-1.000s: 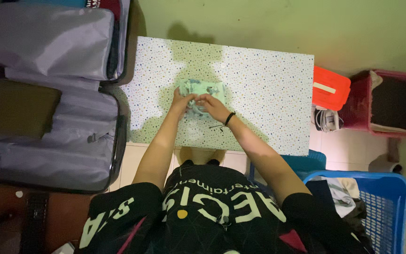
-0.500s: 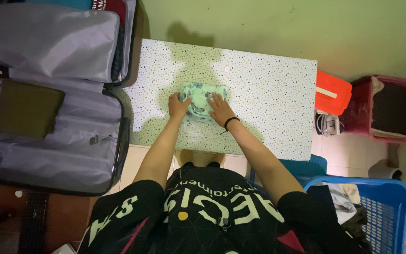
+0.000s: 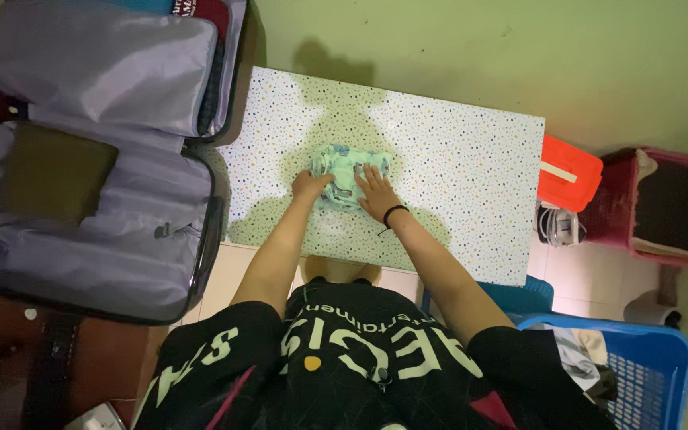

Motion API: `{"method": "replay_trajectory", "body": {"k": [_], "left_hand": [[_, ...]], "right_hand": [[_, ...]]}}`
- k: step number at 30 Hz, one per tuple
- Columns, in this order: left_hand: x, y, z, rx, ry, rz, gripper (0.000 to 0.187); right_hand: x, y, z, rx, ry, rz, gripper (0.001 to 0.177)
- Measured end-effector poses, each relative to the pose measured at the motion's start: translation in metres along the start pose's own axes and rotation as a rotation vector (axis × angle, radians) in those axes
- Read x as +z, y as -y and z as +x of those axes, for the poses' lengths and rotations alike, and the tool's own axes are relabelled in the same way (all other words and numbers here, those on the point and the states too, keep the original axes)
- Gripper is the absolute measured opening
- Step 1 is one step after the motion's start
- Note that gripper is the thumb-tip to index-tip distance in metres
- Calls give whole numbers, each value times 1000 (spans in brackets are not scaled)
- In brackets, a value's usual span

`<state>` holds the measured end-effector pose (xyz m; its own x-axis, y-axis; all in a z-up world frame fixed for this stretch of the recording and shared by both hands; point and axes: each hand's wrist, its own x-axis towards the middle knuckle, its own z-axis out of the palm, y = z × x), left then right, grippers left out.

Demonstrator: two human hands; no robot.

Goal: The person picks up clothing items from a laundry basket, folds them on a flat surface, and places them into an open suitcase.

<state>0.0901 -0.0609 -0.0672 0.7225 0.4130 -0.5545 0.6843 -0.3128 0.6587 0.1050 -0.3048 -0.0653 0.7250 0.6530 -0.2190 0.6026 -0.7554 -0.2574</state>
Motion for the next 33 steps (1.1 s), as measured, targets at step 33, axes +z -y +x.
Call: {"method": "replay_trajectory", "body": {"k": [33], "left_hand": [[31, -33, -59, 431, 117, -613, 73]], "right_hand": [[-25, -6, 20, 104, -527, 1057, 26]]}}
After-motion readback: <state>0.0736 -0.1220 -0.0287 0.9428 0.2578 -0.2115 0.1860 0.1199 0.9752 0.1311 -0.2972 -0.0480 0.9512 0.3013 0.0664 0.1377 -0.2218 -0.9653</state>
